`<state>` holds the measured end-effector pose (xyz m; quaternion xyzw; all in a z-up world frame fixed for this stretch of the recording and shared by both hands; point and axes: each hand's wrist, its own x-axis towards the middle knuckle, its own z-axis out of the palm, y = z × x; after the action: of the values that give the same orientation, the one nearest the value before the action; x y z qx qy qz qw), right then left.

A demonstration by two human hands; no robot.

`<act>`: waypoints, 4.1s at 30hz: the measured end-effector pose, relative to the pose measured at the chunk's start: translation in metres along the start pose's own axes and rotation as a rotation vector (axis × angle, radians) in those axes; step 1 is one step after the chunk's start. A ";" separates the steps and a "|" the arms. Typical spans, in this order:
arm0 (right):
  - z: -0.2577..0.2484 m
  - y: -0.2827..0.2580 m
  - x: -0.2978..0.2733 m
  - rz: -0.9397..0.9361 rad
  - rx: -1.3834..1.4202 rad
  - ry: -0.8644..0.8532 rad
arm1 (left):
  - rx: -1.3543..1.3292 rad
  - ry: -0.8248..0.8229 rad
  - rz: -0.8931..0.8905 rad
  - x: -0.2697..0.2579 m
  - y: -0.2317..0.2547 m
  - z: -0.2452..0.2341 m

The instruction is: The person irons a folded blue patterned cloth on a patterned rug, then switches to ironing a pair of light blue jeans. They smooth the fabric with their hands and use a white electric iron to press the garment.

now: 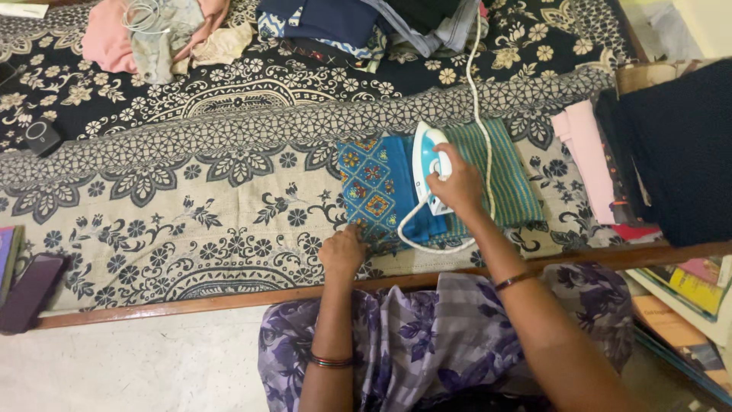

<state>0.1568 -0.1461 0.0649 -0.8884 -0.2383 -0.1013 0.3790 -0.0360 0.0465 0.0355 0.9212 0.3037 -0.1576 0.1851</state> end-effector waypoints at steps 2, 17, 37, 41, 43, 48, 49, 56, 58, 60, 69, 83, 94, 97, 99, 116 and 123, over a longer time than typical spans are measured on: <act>-0.002 0.006 0.004 0.057 -0.029 -0.030 | -0.015 0.038 0.013 -0.006 -0.002 0.001; -0.052 0.054 0.004 0.080 -0.065 0.046 | -0.005 0.057 0.014 -0.004 0.002 0.000; -0.118 0.119 -0.013 0.232 -0.084 0.044 | -0.057 0.275 0.496 0.002 0.013 0.026; -0.132 0.117 -0.033 0.288 -0.080 0.029 | -0.029 0.331 0.481 0.010 0.018 0.035; -0.138 0.113 -0.040 0.219 -0.084 0.045 | -0.036 0.341 0.449 0.012 0.021 0.035; -0.160 0.080 -0.057 0.193 -0.137 0.001 | -0.067 0.331 0.414 0.008 0.027 0.029; -0.163 0.069 -0.059 0.145 -0.083 -0.017 | -0.081 0.326 0.410 0.008 0.027 0.028; -0.142 0.003 -0.081 0.097 0.231 -0.282 | -0.118 0.368 0.409 0.005 0.008 0.022; -0.131 -0.022 -0.091 0.042 0.300 -0.338 | -0.110 0.407 0.347 0.008 -0.009 0.027; -0.125 -0.046 -0.100 -0.120 0.363 -0.371 | -0.067 0.425 0.234 0.013 -0.024 0.036; -0.062 -0.080 -0.111 -0.255 0.441 -0.366 | -0.195 0.391 0.202 0.014 -0.044 0.058; -0.007 -0.055 -0.118 -0.169 0.207 -0.266 | -0.213 0.313 0.035 0.008 -0.030 0.048; -0.051 -0.008 -0.092 -0.189 0.069 -0.143 | -0.169 0.344 0.057 0.011 -0.027 0.048; -0.056 0.001 -0.092 -0.165 0.038 -0.151 | -0.147 0.296 0.027 0.013 -0.027 0.048; -0.059 0.011 -0.084 -0.110 0.007 -0.178 | -0.163 0.237 -0.030 0.016 -0.027 0.046; -0.168 0.136 -0.044 0.020 -0.083 -0.122 | 0.050 0.200 -0.081 0.010 0.009 0.022; -0.184 0.162 -0.040 -0.028 -0.056 -0.052 | 0.107 0.342 0.252 0.009 0.070 0.022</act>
<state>0.2037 -0.3896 0.0766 -0.8976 -0.2577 -0.0898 0.3462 0.0101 -0.0104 0.0293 0.9737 0.2046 0.0095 0.1000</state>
